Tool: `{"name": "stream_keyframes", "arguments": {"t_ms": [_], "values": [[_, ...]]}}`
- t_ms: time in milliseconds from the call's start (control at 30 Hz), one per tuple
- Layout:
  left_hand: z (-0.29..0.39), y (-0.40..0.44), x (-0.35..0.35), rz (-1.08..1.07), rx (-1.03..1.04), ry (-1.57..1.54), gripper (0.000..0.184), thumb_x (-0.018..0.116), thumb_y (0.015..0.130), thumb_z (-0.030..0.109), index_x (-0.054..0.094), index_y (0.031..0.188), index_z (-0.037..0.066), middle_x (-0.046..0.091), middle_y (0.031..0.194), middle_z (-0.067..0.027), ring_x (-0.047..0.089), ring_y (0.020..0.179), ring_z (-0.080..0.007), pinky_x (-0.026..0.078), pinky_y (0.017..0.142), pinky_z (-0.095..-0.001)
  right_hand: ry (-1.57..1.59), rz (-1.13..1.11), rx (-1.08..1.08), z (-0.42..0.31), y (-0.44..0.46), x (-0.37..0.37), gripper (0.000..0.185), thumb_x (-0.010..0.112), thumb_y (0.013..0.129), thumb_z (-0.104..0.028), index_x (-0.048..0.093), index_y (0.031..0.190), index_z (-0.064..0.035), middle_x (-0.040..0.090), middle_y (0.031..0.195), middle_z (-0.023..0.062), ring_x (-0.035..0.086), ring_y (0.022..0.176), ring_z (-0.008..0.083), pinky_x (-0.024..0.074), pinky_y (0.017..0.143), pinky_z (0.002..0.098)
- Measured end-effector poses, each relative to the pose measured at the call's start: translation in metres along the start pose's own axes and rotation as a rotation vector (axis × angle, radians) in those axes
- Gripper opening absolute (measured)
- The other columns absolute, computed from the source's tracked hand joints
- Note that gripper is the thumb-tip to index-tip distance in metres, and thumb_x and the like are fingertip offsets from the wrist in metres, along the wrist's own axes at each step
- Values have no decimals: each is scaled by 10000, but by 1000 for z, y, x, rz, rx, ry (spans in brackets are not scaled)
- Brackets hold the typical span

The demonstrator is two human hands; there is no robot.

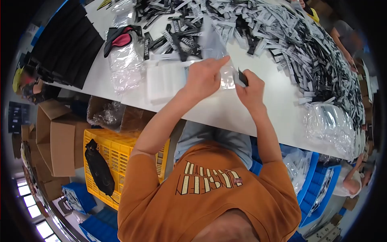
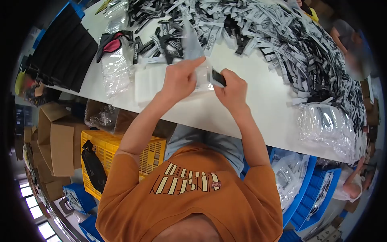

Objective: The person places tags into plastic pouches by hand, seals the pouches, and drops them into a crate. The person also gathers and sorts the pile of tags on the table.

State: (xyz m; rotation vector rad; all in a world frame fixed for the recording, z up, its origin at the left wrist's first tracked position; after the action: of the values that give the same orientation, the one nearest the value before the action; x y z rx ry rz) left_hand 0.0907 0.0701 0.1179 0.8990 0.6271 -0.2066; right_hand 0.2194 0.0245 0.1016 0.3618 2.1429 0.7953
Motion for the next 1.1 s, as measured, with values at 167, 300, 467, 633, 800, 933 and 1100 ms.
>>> {"name": "stream_keyframes", "arguments": {"t_ms": [167, 300, 467, 633, 800, 933, 1100], "values": [[-4, 5, -3, 72, -43, 26, 570, 553, 621, -94, 633, 1156, 84, 614, 695, -130, 581, 564, -263, 471, 526, -333, 106, -62, 184, -5, -6, 8, 287, 688, 797, -252, 558, 907, -21, 606, 747, 154, 607, 679, 334, 480, 587, 381], [-7, 3, 0, 88, -106, -70, 531, 556, 636, -64, 630, 1139, 89, 601, 715, -103, 586, 606, -266, 455, 509, -359, 220, -195, 342, 13, -22, 37, 306, 606, 861, -313, 552, 931, -20, 593, 714, 164, 596, 670, 343, 471, 588, 385], [28, -19, 26, 10, 128, 98, 613, 629, 598, -4, 599, 1202, 94, 552, 690, -73, 576, 631, -239, 458, 531, -345, 823, -299, 650, 50, -40, 85, 306, 493, 924, -279, 541, 928, 23, 564, 634, 115, 542, 571, 192, 433, 540, 328], [-18, -16, 17, -50, -143, -20, 682, 652, 634, 7, 510, 1298, 78, 606, 736, -110, 590, 619, -276, 476, 555, -364, 691, -189, 564, 4, -29, 60, 300, 538, 862, -248, 556, 851, 51, 555, 646, 144, 532, 556, 272, 445, 545, 340], [19, -23, 35, -134, -24, -14, 624, 594, 672, -42, 517, 1283, 58, 627, 768, -140, 619, 661, -295, 494, 590, -375, 475, -66, 418, 29, -26, 49, 171, 601, 784, -118, 565, 822, 45, 578, 673, 165, 578, 612, 302, 474, 588, 360], [-9, -26, 38, -282, -309, -112, 645, 567, 688, -36, 474, 1319, 58, 653, 869, -163, 644, 763, -307, 511, 666, -400, 870, -210, 723, 38, -46, 66, 125, 625, 697, -32, 587, 800, 29, 633, 718, 142, 625, 659, 209, 491, 613, 349], [22, -30, 51, -454, -224, -295, 706, 592, 708, -22, 403, 1381, 77, 620, 845, -103, 594, 730, -237, 483, 679, -338, 717, -87, 550, 55, -40, 51, 130, 613, 704, 1, 648, 828, 13, 650, 720, 64, 573, 667, 77, 478, 625, 268]]}}
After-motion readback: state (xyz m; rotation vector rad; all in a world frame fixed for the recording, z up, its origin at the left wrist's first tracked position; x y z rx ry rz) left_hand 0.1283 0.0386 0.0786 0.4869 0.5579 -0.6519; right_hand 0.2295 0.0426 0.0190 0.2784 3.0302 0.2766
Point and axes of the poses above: each hand's wrist, its own y-axis towards the middle knuckle, its own x-axis out of the palm, z = x × y, the point moved 10 cm from there along y, towards the middle knuckle
